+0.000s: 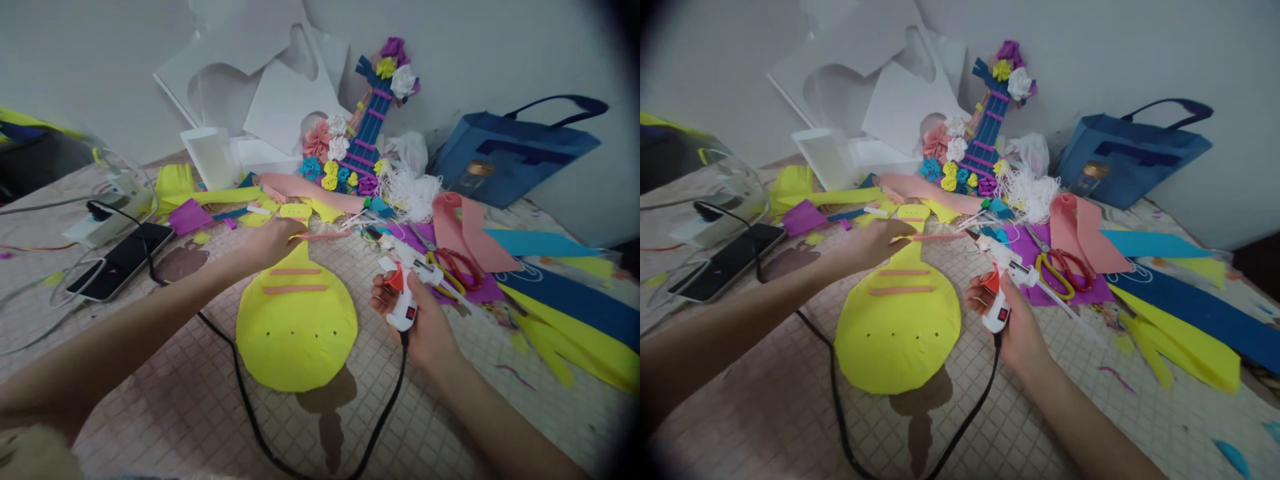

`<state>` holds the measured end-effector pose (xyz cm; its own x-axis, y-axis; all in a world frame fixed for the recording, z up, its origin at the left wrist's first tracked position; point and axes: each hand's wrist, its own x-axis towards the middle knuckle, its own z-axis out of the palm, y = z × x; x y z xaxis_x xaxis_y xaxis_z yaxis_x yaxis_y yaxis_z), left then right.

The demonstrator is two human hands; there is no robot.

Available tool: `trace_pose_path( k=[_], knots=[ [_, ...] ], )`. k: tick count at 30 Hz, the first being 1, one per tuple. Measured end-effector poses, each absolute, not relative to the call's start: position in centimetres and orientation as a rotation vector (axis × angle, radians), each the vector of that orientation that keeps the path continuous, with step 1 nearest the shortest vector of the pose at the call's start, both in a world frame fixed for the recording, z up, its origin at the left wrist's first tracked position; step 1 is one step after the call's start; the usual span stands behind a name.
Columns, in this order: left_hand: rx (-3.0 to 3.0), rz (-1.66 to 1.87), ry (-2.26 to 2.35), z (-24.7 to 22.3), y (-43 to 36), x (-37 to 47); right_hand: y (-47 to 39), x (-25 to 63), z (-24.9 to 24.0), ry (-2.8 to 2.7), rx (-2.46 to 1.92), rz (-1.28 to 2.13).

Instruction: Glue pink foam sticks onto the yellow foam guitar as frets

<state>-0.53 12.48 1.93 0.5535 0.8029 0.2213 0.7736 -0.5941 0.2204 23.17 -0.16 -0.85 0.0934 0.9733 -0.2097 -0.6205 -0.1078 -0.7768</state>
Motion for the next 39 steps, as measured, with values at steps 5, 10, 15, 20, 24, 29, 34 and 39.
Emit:
trace_pose_path(
  k=[5,10,15,20,24,29,34,39],
  knots=[
    [2.640,0.429,1.438,1.1,16.5,4.7,-0.1,23.5,-0.5,-0.524,-0.853,1.478],
    [2.609,0.346,1.464,0.0,17.9,6.4,-0.2,23.8,-0.3,-0.495,-0.859,1.481],
    [2.576,0.344,1.479,-0.2,17.7,6.2,-0.3,23.9,-0.1,-0.476,-0.867,1.488],
    [2.528,0.478,1.420,1.7,16.6,4.6,-0.5,23.9,0.2,-0.483,-0.872,1.482],
    [1.929,0.601,1.092,2.8,14.5,2.2,-0.6,23.8,0.4,-0.518,-0.862,1.473],
    [1.127,0.566,0.845,2.3,11.1,-0.3,-0.8,23.5,0.3,-0.591,-0.858,1.475],
    [0.934,0.593,0.781,1.3,9.2,-1.3,-1.1,23.0,0.3,-0.761,-0.909,1.429],
    [0.832,0.610,0.658,0.7,8.0,-1.6,-1.5,22.6,0.4,-0.962,-0.988,1.395]
  ],
)
